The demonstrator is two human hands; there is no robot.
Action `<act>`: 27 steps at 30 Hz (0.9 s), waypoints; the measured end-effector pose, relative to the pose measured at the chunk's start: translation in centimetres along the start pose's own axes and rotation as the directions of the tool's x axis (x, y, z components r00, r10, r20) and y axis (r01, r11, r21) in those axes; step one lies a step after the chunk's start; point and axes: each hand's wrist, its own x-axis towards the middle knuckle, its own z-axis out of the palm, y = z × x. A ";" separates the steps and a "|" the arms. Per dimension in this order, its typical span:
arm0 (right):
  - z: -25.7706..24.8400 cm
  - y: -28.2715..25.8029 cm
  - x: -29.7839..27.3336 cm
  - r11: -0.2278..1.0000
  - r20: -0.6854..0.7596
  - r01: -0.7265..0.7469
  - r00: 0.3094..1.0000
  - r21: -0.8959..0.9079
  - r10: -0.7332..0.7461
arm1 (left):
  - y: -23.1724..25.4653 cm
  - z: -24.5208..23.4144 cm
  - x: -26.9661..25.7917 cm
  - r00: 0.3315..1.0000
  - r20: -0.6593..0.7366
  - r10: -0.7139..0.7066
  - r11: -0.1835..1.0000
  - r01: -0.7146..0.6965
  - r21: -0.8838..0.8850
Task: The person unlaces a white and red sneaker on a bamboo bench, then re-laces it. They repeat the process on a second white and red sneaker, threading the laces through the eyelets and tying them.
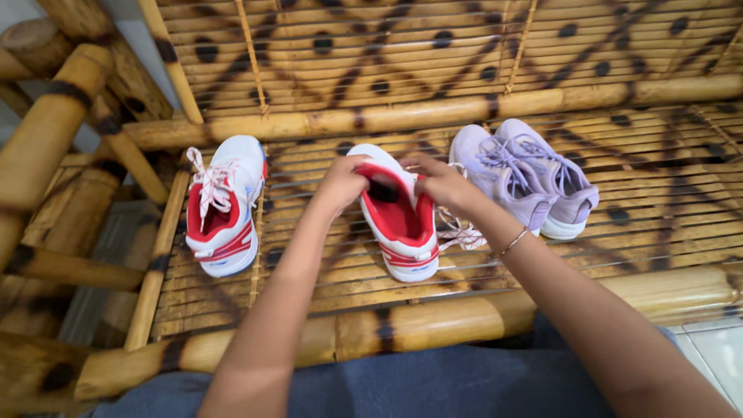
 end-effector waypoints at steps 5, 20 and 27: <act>-0.4 0.6 -0.1 0.999 0.005 0.026 1.000 -0.028 -0.026 | 1.7 -0.3 0.8 0.920 0.226 0.320 0.868 -0.381 0.320; 2.6 -6.5 -4.4 0.432 0.158 0.230 0.968 -0.872 -0.197 | 8.8 4.7 -9.3 0.871 -0.179 0.458 0.751 -0.271 0.602; 3.8 -6.3 -4.1 0.257 0.263 0.419 0.839 -0.871 -0.477 | 5.0 5.0 -8.7 0.842 -0.426 0.330 0.932 -0.218 0.291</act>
